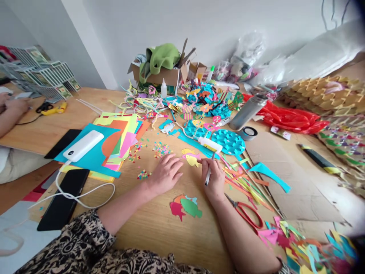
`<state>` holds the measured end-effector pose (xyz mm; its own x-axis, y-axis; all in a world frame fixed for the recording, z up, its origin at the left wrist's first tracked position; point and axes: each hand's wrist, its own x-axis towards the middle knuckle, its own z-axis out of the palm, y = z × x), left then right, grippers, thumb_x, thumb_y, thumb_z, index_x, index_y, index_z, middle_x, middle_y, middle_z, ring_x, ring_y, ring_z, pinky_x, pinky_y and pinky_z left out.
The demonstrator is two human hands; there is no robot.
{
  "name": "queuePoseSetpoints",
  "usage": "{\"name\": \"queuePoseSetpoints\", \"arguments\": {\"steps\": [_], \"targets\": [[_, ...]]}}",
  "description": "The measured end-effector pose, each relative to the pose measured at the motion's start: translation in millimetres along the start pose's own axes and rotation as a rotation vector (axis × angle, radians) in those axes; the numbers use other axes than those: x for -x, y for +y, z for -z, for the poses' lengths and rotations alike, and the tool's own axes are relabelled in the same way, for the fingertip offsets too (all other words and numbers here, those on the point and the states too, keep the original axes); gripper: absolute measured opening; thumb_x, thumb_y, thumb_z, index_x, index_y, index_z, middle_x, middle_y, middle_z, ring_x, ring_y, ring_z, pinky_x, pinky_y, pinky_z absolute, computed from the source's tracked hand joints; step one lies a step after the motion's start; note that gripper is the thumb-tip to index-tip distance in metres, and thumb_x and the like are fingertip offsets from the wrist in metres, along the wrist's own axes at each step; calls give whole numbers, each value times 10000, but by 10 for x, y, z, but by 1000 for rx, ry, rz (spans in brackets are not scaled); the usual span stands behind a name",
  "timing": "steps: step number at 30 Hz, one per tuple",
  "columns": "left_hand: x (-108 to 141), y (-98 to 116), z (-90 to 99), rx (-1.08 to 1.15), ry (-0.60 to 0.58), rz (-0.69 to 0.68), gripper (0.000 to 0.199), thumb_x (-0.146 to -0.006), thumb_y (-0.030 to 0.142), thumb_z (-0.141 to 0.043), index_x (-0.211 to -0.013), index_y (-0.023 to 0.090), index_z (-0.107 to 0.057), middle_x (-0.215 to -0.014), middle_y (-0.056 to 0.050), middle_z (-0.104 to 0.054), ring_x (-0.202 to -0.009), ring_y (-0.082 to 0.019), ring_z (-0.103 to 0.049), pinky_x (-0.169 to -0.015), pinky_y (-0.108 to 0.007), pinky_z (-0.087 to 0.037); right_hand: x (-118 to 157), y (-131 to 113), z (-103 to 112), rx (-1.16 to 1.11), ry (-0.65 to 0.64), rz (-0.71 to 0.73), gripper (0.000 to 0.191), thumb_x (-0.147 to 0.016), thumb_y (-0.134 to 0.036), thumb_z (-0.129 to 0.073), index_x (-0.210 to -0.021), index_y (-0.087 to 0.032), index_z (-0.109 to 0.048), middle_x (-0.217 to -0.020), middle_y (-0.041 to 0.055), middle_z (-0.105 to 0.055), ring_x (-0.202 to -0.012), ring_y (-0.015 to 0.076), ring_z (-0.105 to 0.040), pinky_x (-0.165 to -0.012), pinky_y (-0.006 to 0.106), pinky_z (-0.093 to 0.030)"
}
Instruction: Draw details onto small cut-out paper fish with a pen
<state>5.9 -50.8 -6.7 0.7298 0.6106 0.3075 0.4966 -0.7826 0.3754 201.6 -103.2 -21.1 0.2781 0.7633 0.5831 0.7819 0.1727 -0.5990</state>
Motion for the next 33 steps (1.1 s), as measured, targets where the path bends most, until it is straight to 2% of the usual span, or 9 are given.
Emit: {"name": "queuePoseSetpoints", "arguments": {"steps": [4, 7, 13, 19, 28, 31, 33], "targets": [[183, 207, 147, 115, -138, -66, 141, -952, 228, -542, -994, 216, -676, -1045, -41, -655, -1177, -217, -485, -1040, -394, -407, 1, -7, -6, -30, 1, -50, 191, -963, -229, -458, -836, -212, -600, -828, 63, -726, -780, 209, -620, -723, 351, -481], [285, 364, 191, 168, -209, -48, 49, -897, 235, -649, -930, 215, -679, -953, -23, -639, -1045, -189, -527, -946, -327, -455, -3, -24, -10, -47, -5, -58, 188, -960, -233, -469, -824, -213, -598, -807, 55, -729, -771, 210, -614, -715, 346, -477], [302, 544, 81, 195, -269, 71, 178, -782, 262, -782, -901, 208, -661, -933, -15, -611, -994, -208, -529, -893, -336, -455, -2, -41, -5, -70, -4, -65, 195, -966, -241, -465, -828, -211, -600, -805, 55, -727, -761, 205, -612, -702, 339, -475], [286, 622, 22, 207, -326, 151, 213, -747, 191, -789, -895, 211, -638, -952, -10, -608, -1019, -220, -518, -918, -358, -436, 5, -42, 2, -104, -16, -66, 196, -961, -229, -460, -822, -214, -597, -817, 55, -732, -767, 202, -613, -703, 337, -479], [293, 636, 0, 311, -309, 230, 219, -716, 95, -771, -825, 201, -612, -931, -1, -600, -999, -207, -512, -886, -319, -430, 9, -32, 7, -130, -3, -65, 195, -962, -244, -456, -831, -211, -596, -820, 65, -727, -770, 209, -626, -700, 342, -479], [284, 645, 2, 380, -304, 252, 202, -734, 49, -729, -751, 200, -596, -849, 19, -607, -953, -183, -527, -903, -310, -414, 17, -19, 1, -139, 3, -76, 202, -969, -261, -450, -841, -207, -596, -825, 65, -720, -762, 205, -640, -701, 343, -486], [278, 653, 14, 436, -314, 278, 215, -732, 21, -706, -708, 200, -588, -771, 33, -604, -902, -167, -542, -862, -284, -425, 26, -10, -3, -156, 19, -97, 201, -975, -278, -450, -858, -201, -595, -825, 66, -722, -747, 204, -651, -697, 344, -490]]}}
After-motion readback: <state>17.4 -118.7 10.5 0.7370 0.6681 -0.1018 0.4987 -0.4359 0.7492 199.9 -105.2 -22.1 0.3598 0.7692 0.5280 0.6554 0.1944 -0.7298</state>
